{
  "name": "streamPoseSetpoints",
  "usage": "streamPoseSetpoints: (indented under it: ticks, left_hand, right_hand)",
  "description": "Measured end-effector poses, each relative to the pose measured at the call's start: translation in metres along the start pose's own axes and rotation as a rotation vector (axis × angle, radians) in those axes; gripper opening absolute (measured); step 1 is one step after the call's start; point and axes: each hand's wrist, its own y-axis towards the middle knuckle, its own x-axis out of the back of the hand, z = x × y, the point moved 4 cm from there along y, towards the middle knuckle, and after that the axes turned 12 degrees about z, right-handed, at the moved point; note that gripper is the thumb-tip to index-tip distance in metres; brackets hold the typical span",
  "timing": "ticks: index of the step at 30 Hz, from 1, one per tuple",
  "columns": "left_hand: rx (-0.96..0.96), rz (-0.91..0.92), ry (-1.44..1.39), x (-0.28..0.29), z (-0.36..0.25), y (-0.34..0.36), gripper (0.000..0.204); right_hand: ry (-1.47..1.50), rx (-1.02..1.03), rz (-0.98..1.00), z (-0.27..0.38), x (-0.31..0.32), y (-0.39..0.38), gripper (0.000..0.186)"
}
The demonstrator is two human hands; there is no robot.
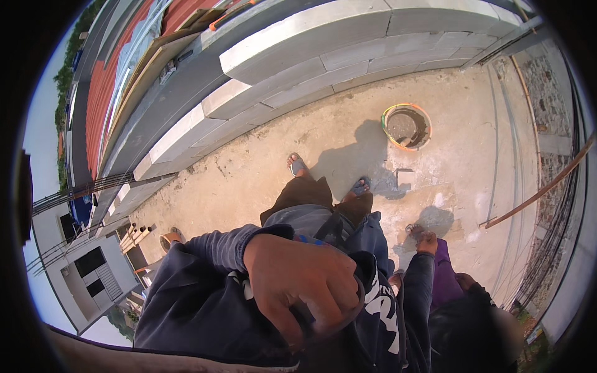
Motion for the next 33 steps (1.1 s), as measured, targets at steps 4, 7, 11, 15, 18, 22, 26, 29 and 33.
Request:
streamPoseSetpoints:
  ticks: [4, 7, 11, 15, 18, 22, 26, 29, 33]
  left_hand:
    - [0.190, 0.099, -0.426, 0.033, 0.093, -0.037, 0.052]
    - [0.973, -0.613, -0.142, 0.073, 0.197, -0.129, 0.040]
    - [1.516, -0.667, 0.202, 0.118, 0.315, -0.247, 0.047]
    - [1.455, -0.767, -0.216, 0.148, 0.459, -0.316, 0.054]
    - [1.523, -0.858, -0.313, 0.221, 0.562, -0.304, 0.070]
    - [1.482, -1.048, 0.017, 0.361, 0.731, -0.345, 0.086]
    - [1.339, -1.287, -0.082, 0.443, 0.841, -0.298, 0.087]
    - [1.103, -1.269, -0.300, 0.460, 0.880, -0.289, 0.073]
    - [1.039, -1.396, -0.302, 0.473, 0.890, -0.334, 0.081]
  right_hand:
    - [0.013, -0.142, 0.001, -0.050, 0.020, 0.049, 0.021]
    - [0.082, -0.150, 0.061, -0.051, -0.013, 0.080, 0.020]
    - [0.188, -0.073, 0.113, -0.034, -0.104, 0.087, 0.022]
    - [-0.233, 0.155, 0.150, -0.023, -0.178, 0.062, 0.032]
    - [-0.357, 0.084, 0.134, -0.040, -0.225, 0.033, 0.037]
    - [-0.222, -0.144, 0.238, 0.005, -0.226, 0.036, 0.039]
    - [-0.223, -0.153, 0.214, 0.010, -0.237, 0.055, 0.037]
    - [-0.202, -0.169, 0.160, 0.014, -0.242, 0.059, 0.033]
    - [-0.205, -0.082, -0.010, 0.051, -0.221, 0.165, 0.025]
